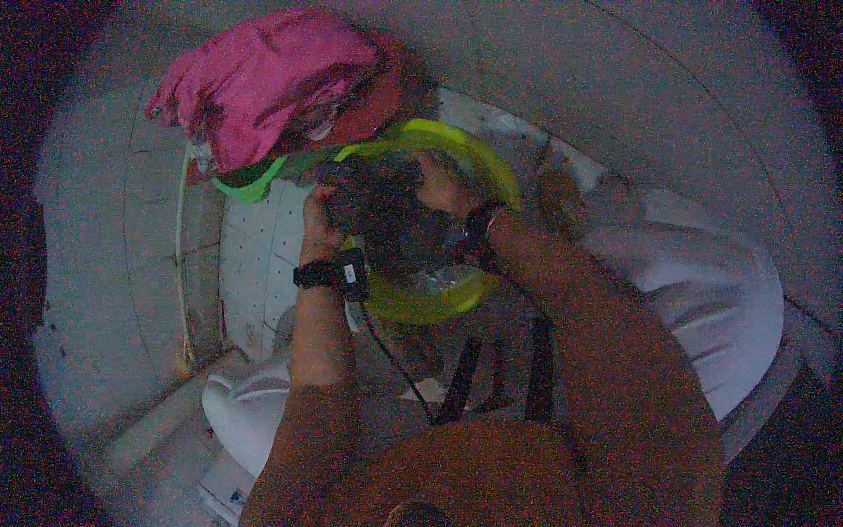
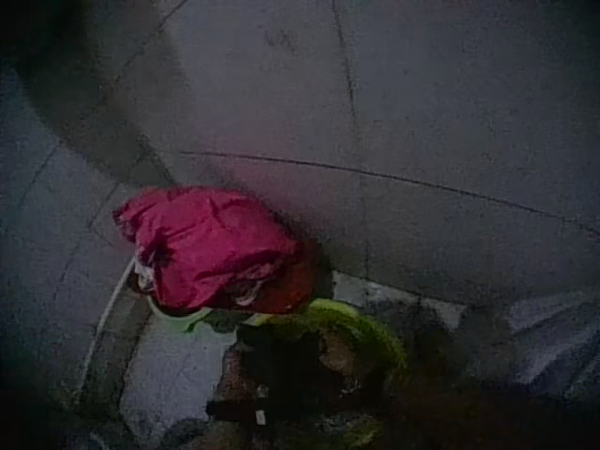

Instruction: The person washes a piece of clothing by scrubbing and squeezing it by hand in a basin filled with soapy water.

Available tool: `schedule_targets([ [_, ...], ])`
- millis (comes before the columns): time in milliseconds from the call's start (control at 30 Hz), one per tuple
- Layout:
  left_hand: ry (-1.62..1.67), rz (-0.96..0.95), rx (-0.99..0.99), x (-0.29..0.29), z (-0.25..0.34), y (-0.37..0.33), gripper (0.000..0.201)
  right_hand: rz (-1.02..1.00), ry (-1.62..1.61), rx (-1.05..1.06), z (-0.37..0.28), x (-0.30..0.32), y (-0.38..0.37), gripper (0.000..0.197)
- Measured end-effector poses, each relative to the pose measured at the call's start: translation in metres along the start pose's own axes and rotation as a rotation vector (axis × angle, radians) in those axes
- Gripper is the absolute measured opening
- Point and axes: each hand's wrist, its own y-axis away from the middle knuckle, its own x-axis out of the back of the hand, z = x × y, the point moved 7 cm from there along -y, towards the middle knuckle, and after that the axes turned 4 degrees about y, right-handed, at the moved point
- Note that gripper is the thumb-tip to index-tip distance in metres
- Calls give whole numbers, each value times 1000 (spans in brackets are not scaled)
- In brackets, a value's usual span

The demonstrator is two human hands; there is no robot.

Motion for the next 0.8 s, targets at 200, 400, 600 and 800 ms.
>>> schedule_targets([
  [200,76,39,-48,22,0,-1,30,-485,-17,-189,23,-34,23,22],
  [400,-126,177,-355,46,21,-9,31,-412,-274,-175,56,-29,5,12],
  [600,-342,265,-286,44,25,1,32,-193,-1008,-382,18,-18,-5,6],
  [800,-390,109,58,16,-18,-3,38,-607,-950,-70,-81,-3,12,9],
])
